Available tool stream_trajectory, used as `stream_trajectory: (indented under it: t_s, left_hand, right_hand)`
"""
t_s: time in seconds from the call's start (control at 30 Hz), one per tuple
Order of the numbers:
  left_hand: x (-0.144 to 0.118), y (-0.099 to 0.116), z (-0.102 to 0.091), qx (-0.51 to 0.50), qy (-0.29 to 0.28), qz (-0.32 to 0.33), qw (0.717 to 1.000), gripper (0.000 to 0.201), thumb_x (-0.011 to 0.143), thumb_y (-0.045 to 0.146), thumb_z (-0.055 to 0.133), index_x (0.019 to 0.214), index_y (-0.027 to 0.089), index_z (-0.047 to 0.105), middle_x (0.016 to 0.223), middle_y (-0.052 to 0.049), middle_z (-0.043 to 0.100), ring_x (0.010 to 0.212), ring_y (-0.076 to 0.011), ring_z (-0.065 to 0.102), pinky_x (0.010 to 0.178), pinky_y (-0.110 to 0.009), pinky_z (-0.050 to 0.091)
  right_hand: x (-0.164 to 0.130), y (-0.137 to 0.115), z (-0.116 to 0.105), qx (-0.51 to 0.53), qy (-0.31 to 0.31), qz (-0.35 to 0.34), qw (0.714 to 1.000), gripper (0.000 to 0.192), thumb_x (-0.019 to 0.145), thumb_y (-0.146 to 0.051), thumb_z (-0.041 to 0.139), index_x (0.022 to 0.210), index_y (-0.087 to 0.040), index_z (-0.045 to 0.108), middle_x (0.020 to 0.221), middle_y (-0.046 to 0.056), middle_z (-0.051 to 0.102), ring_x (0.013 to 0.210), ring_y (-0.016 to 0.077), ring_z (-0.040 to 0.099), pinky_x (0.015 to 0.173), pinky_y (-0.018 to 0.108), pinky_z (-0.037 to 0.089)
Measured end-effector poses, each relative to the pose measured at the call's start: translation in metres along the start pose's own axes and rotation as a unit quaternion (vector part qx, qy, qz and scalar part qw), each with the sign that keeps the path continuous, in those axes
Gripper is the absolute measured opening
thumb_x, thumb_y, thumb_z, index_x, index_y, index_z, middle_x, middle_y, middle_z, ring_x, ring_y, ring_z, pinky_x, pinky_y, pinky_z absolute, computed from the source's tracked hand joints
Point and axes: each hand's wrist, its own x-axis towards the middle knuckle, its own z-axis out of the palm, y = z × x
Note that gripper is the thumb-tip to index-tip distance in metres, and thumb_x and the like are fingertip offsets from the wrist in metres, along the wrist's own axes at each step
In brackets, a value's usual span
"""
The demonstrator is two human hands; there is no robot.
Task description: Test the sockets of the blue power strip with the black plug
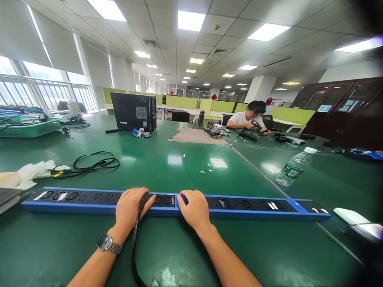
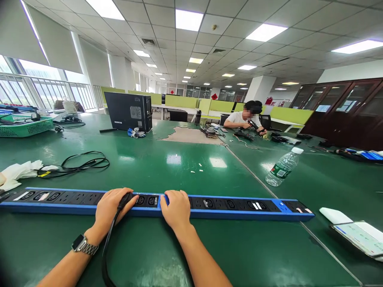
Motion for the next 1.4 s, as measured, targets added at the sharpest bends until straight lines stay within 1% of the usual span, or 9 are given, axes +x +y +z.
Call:
stream_trajectory:
  t_s: [0.07, 0.13, 0.23, 0.33, 0.43, 0.53, 0.7, 1.17, 1.4]
  left_hand:
    - [0.000, 0.001, -0.002, 0.004, -0.011, -0.002, 1.000, 0.031, 0.091, 0.053, 0.049, 0.089, 0.026, 0.064, 0.087, -0.003, 0.073, 0.088, -0.0217, 0.066, 0.088, -0.035, 0.045]
    - [0.000, 0.002, -0.004, 0.009, -0.014, -0.002, 1.000, 0.032, 0.092, 0.053, 0.048, 0.089, 0.025, 0.063, 0.086, -0.003, 0.072, 0.087, -0.0218, 0.066, 0.086, -0.034, 0.045]
    - [-0.001, 0.003, -0.005, 0.014, -0.004, -0.003, 1.000, 0.033, 0.092, 0.054, 0.047, 0.087, 0.025, 0.062, 0.083, -0.003, 0.071, 0.084, -0.0223, 0.066, 0.083, -0.033, 0.045]
    - [-0.001, 0.002, -0.004, 0.015, 0.002, -0.001, 1.000, 0.033, 0.092, 0.053, 0.047, 0.086, 0.025, 0.062, 0.081, -0.003, 0.071, 0.081, -0.0222, 0.065, 0.081, -0.033, 0.044]
    - [-0.001, 0.002, -0.005, 0.017, -0.005, 0.003, 1.000, 0.035, 0.092, 0.055, 0.046, 0.086, 0.025, 0.062, 0.080, -0.003, 0.070, 0.080, -0.0218, 0.064, 0.081, -0.033, 0.044]
    - [-0.001, 0.003, -0.006, 0.020, -0.016, -0.003, 1.000, 0.038, 0.092, 0.058, 0.045, 0.085, 0.025, 0.062, 0.078, -0.003, 0.070, 0.079, -0.0218, 0.064, 0.081, -0.033, 0.044]
    - [-0.001, 0.004, -0.006, 0.015, -0.017, -0.013, 1.000, 0.038, 0.091, 0.058, 0.044, 0.087, 0.025, 0.063, 0.079, -0.004, 0.069, 0.079, -0.0223, 0.063, 0.081, -0.034, 0.044]
    - [-0.002, 0.003, -0.005, 0.026, -0.011, -0.005, 1.000, 0.038, 0.092, 0.058, 0.043, 0.086, 0.026, 0.062, 0.080, -0.003, 0.070, 0.080, -0.0213, 0.064, 0.081, -0.032, 0.044]
    - [-0.002, 0.001, -0.005, 0.007, -0.020, -0.009, 1.000, 0.033, 0.091, 0.053, 0.047, 0.099, 0.025, 0.063, 0.089, -0.004, 0.072, 0.086, -0.0234, 0.066, 0.085, -0.034, 0.046]
  right_hand:
    - [-0.004, 0.010, -0.005, -0.003, 0.027, -0.004, 1.000, 0.026, 0.093, -0.034, 0.047, 0.093, -0.024, 0.071, 0.101, 0.003, 0.074, 0.097, 0.0203, 0.065, 0.108, 0.043, 0.026]
    - [-0.009, 0.032, -0.013, -0.028, 0.080, 0.020, 0.996, 0.030, 0.093, -0.041, 0.046, 0.090, -0.024, 0.071, 0.099, 0.003, 0.075, 0.096, 0.0214, 0.065, 0.112, 0.050, 0.017]
    - [-0.018, 0.082, -0.030, -0.070, 0.140, 0.059, 0.986, 0.040, 0.093, -0.048, 0.042, 0.087, -0.023, 0.071, 0.097, 0.005, 0.075, 0.096, 0.0237, 0.066, 0.110, 0.053, 0.017]
    - [-0.027, 0.129, -0.041, -0.092, 0.198, 0.075, 0.973, 0.044, 0.092, -0.049, 0.037, 0.082, -0.022, 0.071, 0.094, 0.006, 0.076, 0.095, 0.0242, 0.067, 0.109, 0.050, 0.021]
    - [-0.033, 0.150, -0.043, -0.104, 0.231, 0.059, 0.966, 0.042, 0.091, -0.045, 0.036, 0.082, -0.023, 0.071, 0.097, 0.006, 0.075, 0.095, 0.0226, 0.066, 0.109, 0.046, 0.024]
    - [-0.033, 0.149, -0.039, -0.112, 0.247, 0.070, 0.960, 0.040, 0.090, -0.044, 0.037, 0.080, -0.023, 0.071, 0.095, 0.006, 0.076, 0.093, 0.0224, 0.067, 0.107, 0.044, 0.025]
    - [-0.032, 0.146, -0.038, -0.111, 0.243, 0.075, 0.961, 0.041, 0.090, -0.043, 0.037, 0.079, -0.023, 0.071, 0.096, 0.005, 0.076, 0.094, 0.0214, 0.066, 0.106, 0.042, 0.025]
    - [-0.032, 0.148, -0.038, -0.099, 0.242, 0.076, 0.962, 0.039, 0.091, -0.040, 0.038, 0.080, -0.023, 0.070, 0.096, 0.004, 0.075, 0.095, 0.0201, 0.065, 0.104, 0.041, 0.026]
    - [-0.031, 0.149, -0.037, -0.105, 0.245, 0.079, 0.960, 0.038, 0.091, -0.039, 0.038, 0.079, -0.023, 0.071, 0.095, 0.003, 0.076, 0.094, 0.0196, 0.066, 0.102, 0.040, 0.027]
